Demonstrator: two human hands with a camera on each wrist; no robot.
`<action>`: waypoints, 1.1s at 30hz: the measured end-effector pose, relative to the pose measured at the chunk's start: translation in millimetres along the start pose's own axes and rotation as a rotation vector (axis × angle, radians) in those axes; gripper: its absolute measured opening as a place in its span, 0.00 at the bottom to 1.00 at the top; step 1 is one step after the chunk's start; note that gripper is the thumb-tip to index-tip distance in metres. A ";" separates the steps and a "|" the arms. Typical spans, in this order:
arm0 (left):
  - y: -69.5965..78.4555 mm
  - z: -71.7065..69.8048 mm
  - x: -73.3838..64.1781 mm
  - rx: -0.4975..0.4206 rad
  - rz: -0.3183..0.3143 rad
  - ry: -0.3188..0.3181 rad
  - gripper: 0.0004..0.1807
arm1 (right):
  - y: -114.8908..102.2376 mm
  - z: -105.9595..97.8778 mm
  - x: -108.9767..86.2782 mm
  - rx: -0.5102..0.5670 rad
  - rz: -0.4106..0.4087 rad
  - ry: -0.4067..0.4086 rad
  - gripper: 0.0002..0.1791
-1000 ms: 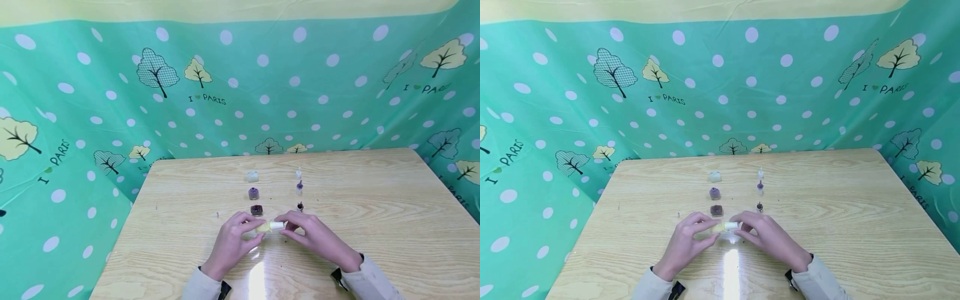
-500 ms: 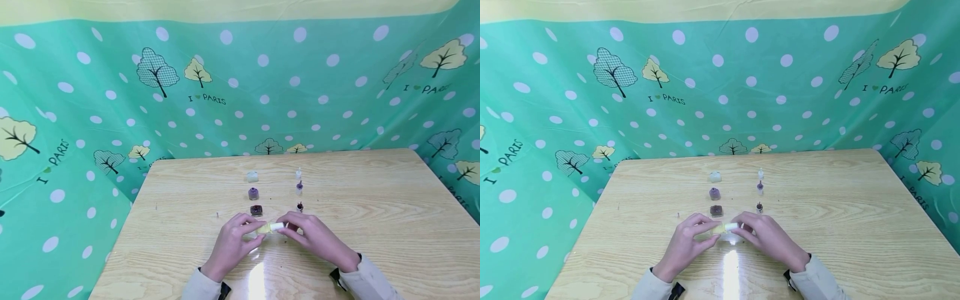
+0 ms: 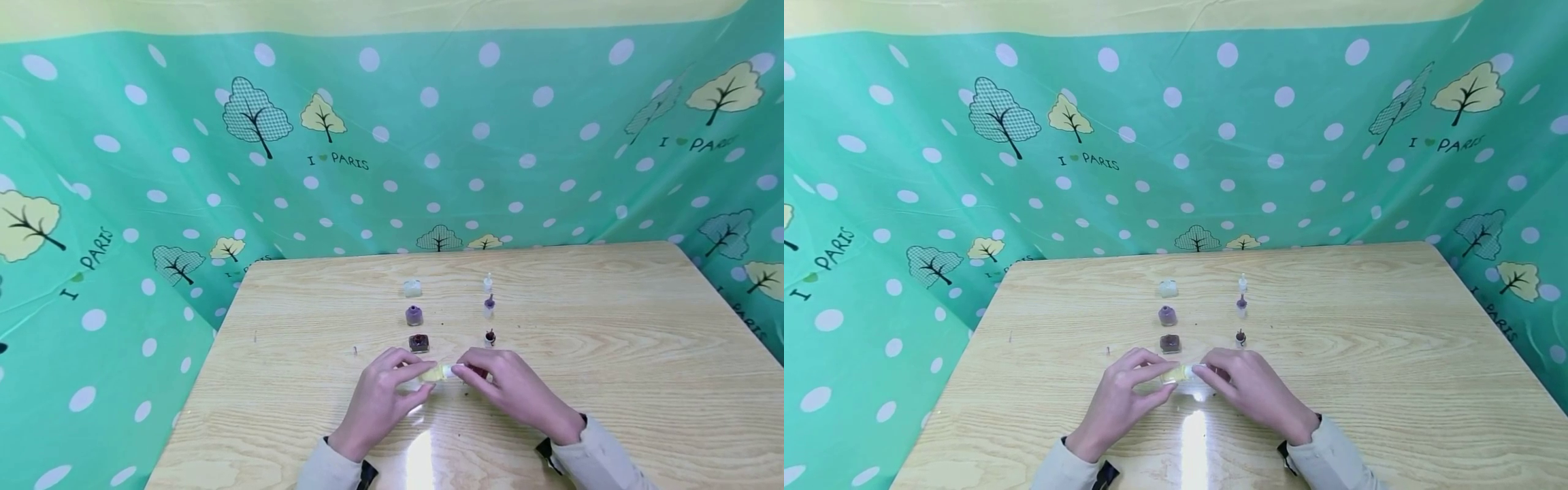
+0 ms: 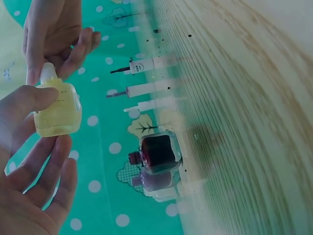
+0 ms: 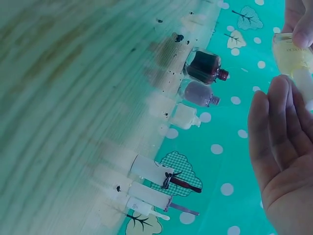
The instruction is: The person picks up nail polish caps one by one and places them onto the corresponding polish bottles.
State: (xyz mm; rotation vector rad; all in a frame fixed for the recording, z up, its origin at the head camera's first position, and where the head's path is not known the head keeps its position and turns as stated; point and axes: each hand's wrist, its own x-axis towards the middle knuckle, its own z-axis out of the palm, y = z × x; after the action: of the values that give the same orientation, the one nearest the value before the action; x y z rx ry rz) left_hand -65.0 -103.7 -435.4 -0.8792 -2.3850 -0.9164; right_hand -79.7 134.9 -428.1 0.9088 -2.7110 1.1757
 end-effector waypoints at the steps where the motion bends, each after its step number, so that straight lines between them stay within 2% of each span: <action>1: -0.4 0.1 -0.1 0.004 -0.001 0.001 0.18 | -0.3 0.1 -0.2 0.003 -0.003 0.003 0.10; 4: -1.6 0.3 -0.4 0.016 -0.013 -0.001 0.18 | -0.3 0.6 -0.9 0.010 -0.040 0.020 0.10; 10: -3.1 0.5 -0.2 0.021 -0.016 0.020 0.18 | 3.1 1.9 -0.8 0.011 -0.180 0.054 0.17; 16: -2.9 1.8 0.1 0.014 -0.008 0.020 0.18 | 4.8 2.2 -0.1 0.007 -0.216 0.072 0.17; 21: -1.9 2.9 0.0 0.017 -0.009 0.016 0.18 | 4.5 1.0 -0.2 -0.028 -0.210 0.068 0.14; 27: 0.6 2.9 -0.1 0.025 -0.003 0.012 0.18 | 2.1 0.3 -0.2 -0.096 -0.165 0.043 0.04; 33: 3.4 2.2 1.0 0.012 -0.010 0.004 0.17 | 1.7 1.6 -0.1 -0.074 -0.090 0.012 0.11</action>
State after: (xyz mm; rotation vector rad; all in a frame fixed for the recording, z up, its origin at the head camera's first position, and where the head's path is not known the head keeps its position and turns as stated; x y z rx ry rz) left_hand -63.8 -99.8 -434.9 -0.8608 -2.3908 -0.9058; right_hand -80.2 134.7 -430.4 0.9983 -2.6543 1.0544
